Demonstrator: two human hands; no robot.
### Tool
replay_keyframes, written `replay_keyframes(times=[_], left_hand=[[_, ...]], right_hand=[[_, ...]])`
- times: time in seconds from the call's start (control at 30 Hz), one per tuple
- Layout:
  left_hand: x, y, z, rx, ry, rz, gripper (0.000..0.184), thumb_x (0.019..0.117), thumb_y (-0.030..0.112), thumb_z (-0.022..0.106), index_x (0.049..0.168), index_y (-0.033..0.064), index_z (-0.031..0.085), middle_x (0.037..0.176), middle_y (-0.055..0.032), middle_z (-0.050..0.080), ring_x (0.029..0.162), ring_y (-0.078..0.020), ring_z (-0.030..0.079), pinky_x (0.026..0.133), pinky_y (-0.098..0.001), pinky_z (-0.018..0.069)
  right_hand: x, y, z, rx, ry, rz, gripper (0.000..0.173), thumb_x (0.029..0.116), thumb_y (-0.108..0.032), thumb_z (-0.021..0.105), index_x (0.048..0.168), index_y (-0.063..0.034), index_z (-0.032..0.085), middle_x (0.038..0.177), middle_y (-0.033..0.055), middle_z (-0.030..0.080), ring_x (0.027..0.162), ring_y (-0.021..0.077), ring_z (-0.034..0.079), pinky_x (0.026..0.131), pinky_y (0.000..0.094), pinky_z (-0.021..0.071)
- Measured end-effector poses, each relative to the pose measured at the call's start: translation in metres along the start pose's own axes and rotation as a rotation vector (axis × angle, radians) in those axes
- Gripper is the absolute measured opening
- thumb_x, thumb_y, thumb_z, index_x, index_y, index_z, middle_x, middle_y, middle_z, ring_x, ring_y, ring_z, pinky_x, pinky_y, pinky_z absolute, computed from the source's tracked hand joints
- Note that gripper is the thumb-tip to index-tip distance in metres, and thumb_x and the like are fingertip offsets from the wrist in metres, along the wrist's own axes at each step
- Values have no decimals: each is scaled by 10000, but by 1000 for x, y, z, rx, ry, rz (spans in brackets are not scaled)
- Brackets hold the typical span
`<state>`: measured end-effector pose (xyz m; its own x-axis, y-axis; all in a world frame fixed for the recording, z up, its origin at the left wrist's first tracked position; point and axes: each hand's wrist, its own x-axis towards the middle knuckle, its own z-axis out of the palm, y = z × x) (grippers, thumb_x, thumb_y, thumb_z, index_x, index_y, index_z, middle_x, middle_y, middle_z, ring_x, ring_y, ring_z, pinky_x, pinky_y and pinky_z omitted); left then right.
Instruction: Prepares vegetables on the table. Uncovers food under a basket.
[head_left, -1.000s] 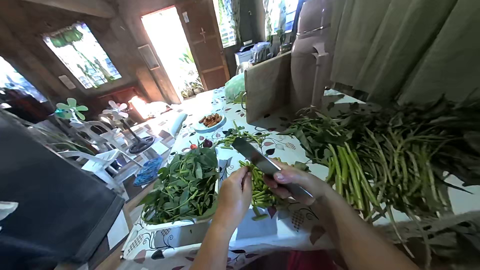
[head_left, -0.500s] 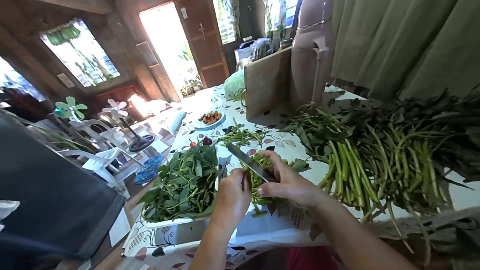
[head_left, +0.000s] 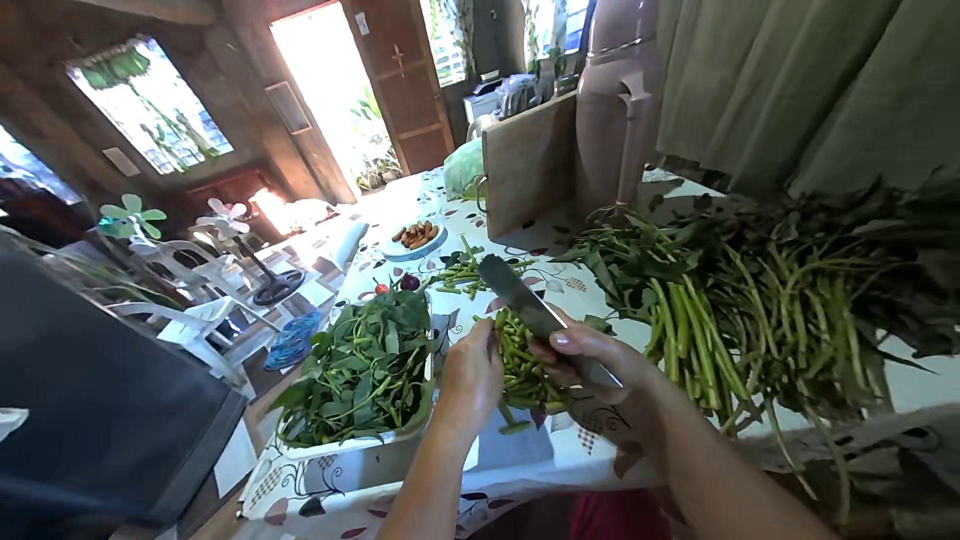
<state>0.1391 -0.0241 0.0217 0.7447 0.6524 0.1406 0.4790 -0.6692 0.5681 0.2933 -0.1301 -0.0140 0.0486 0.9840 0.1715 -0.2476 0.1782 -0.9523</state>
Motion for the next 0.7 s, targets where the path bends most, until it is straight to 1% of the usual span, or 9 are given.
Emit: replay_keyframes(times=[0.07, 0.13, 0.27, 0.37, 0.47, 0.53, 0.57, 0.63, 0.7], left_hand=[[2, 5, 0, 29, -27, -13, 313, 1097, 148, 411, 1301, 20, 610, 1016, -130, 667, 854, -198, 648, 828, -358, 532], [1, 7, 1, 21, -31, -7, 311, 1094, 139, 423, 1309, 11, 608, 1096, -155, 683, 938, -219, 669, 891, -379, 530], [0, 3, 5, -2, 25, 52, 292, 1054, 77, 459, 1282, 18, 633, 1075, -136, 689, 903, -190, 661, 859, -348, 532], [1, 1, 7, -7, 49, 72, 269, 1065, 99, 468, 1240, 19, 655, 1009, -120, 687, 856, -170, 648, 830, -334, 529], [1, 1, 8, 1, 68, 92, 273, 1070, 102, 464, 1236, 16, 663, 1002, -124, 697, 866, -175, 659, 841, -339, 533], [0, 3, 9, 10, 90, 95, 257, 1058, 85, 482, 1219, 2, 664, 985, -134, 699, 886, -204, 665, 857, -366, 531], [-1, 3, 11, 13, 114, 101, 239, 1034, 72, 517, 1196, -3, 675, 974, -137, 706, 894, -215, 674, 863, -379, 536], [-2, 1, 15, 20, 163, 105, 211, 963, 82, 618, 1142, 5, 699, 980, -130, 729, 944, -234, 704, 897, -412, 551], [-7, -2, 18, 14, 190, 104, 229, 915, 87, 673, 1124, 2, 712, 1006, -136, 735, 990, -254, 707, 922, -434, 545]], right_hand=[[1, 2, -3, 20, -57, -31, 848, 777, -547, 748, 1428, -196, 333, 820, -108, 531, 523, -56, 418, 476, 99, 373], [1, 3, -2, -30, -67, -32, 961, 782, -543, 750, 1506, -162, 246, 844, -102, 524, 533, -56, 412, 479, 101, 367], [2, 3, 2, -92, -4, 14, 999, 768, -511, 754, 1523, -156, 204, 809, -105, 524, 520, -58, 395, 470, 110, 348], [1, 4, 1, -80, -25, 11, 971, 756, -498, 769, 1498, -169, 237, 802, -107, 516, 516, -58, 394, 466, 108, 347], [2, 3, 2, -91, -24, 8, 951, 754, -448, 774, 1479, -157, 232, 804, -109, 526, 528, -64, 404, 475, 105, 348], [2, 1, 10, -169, 40, -1, 923, 749, -377, 759, 1463, -121, 232, 823, -113, 547, 593, -69, 472, 534, 113, 401], [2, 0, 14, -227, 90, -6, 913, 738, -361, 763, 1453, -106, 257, 883, -90, 587, 681, -54, 553, 613, 136, 472], [5, 2, 23, -319, 186, -6, 902, 720, -368, 790, 1444, -92, 327, 1025, 12, 658, 864, 45, 667, 773, 246, 572], [8, 6, 32, -373, 255, 16, 896, 721, -399, 799, 1444, -106, 357, 1060, 47, 669, 916, 95, 687, 817, 302, 588]])
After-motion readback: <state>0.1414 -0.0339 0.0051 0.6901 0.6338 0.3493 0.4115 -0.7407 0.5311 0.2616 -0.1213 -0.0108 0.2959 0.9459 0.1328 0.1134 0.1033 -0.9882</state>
